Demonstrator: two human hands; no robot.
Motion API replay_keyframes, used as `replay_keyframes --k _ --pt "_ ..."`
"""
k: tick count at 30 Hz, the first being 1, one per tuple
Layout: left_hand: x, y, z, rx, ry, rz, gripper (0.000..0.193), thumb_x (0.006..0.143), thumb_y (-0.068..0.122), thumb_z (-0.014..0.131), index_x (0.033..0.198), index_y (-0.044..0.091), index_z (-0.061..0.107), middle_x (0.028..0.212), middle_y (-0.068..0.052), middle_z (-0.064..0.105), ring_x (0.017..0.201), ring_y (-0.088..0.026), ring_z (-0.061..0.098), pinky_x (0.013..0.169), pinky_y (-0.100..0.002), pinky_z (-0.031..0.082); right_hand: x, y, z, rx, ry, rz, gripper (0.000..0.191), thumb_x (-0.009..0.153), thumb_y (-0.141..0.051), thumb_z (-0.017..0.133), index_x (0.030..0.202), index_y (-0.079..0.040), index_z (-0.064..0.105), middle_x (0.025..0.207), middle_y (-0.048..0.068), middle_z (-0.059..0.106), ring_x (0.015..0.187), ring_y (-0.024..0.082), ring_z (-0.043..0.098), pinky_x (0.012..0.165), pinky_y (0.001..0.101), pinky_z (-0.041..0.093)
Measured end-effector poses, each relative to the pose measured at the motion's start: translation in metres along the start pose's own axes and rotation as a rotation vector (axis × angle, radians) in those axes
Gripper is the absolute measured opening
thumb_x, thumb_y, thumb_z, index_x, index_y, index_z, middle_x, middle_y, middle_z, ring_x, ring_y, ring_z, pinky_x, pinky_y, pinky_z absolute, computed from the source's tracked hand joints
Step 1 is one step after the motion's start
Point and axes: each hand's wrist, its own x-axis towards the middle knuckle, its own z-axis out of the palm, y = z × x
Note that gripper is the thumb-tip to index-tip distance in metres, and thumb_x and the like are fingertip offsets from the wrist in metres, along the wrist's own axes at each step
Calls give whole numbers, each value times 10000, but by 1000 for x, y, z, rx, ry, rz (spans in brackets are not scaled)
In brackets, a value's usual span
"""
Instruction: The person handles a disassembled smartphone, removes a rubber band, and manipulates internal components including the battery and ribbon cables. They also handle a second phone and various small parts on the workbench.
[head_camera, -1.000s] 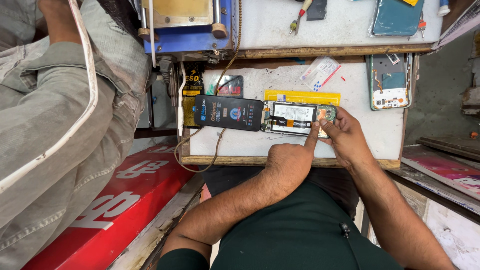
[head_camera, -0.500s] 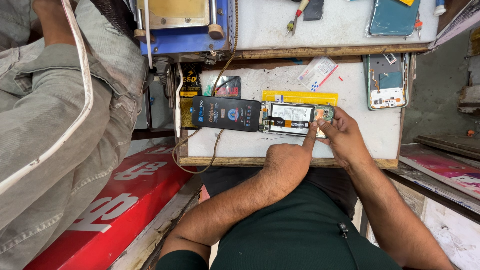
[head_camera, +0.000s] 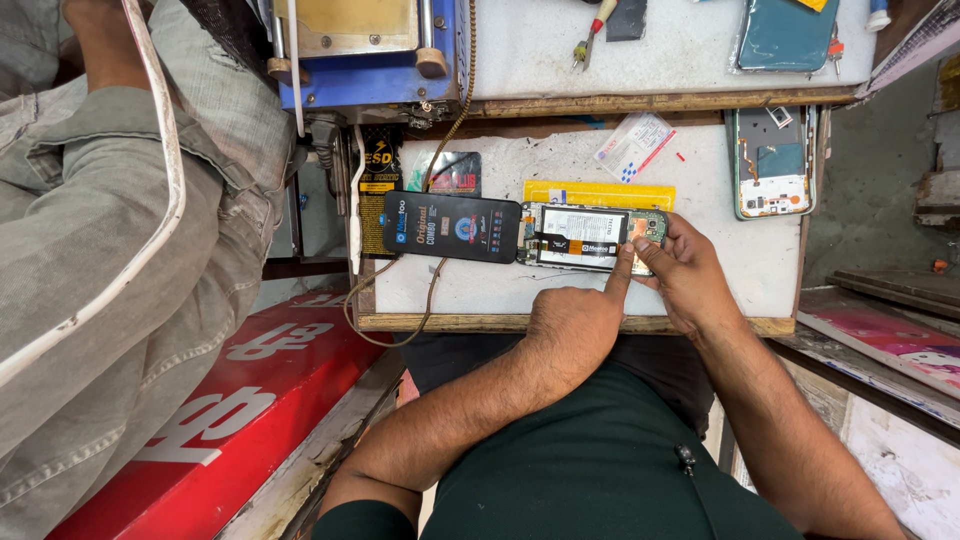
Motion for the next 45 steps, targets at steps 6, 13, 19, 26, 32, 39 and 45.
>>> replay_keyframes --k 6,13,19,26,32,39,45 --pt "1 0 0 3 -21 -1 767 930 170 591 1587 -39 256 535 -18 646 444 -161 650 360 -362 527 0 1 0 24 -4 -9 358 1024 -30 527 1380 4 509 1200 140 691 1065 157 684 879 343 626" --pt "0 1 -1 19 -8 -6 785 915 158 598 1592 -43 255 536 -18 647 445 -166 650 365 -367 522 0 -1 1 12 0 3 354 1026 -38 530 1378 -7 514 1190 134 694 1056 157 685 869 345 627" --pt "0 2 1 69 -6 -11 768 923 168 598 1591 -26 273 527 -22 644 425 -173 646 350 -364 510 -1 0 2 24 10 -5 350 1011 -51 558 1360 -25 536 1194 97 697 1052 142 678 848 331 624" --pt "1 4 4 -6 25 -6 769 940 270 616 1569 -32 292 516 -40 634 431 -200 638 356 -383 503 -2 2 -2 16 24 -1 350 1013 -69 581 1361 -49 554 1189 65 701 1037 115 661 833 316 608" --pt "1 5 3 33 -2 -21 797 949 295 624 1589 -21 269 527 -24 645 433 -185 643 357 -375 507 -2 0 -1 14 13 1 348 1011 -66 566 1358 -40 551 1186 74 702 1037 119 666 845 330 605" --pt "-1 5 3 37 34 -20 819 946 335 641 1594 -10 276 549 -27 657 457 -195 655 386 -381 519 -2 0 -1 24 0 -6 341 1016 -67 563 1355 -27 551 1196 85 701 1044 131 667 856 339 599" --pt "-1 4 4 31 10 -24 836 951 351 645 1601 -8 261 577 -39 676 491 -207 675 417 -390 534 0 3 -4 2 8 14 336 1019 -75 560 1351 -32 550 1193 95 705 1055 143 669 868 356 595"
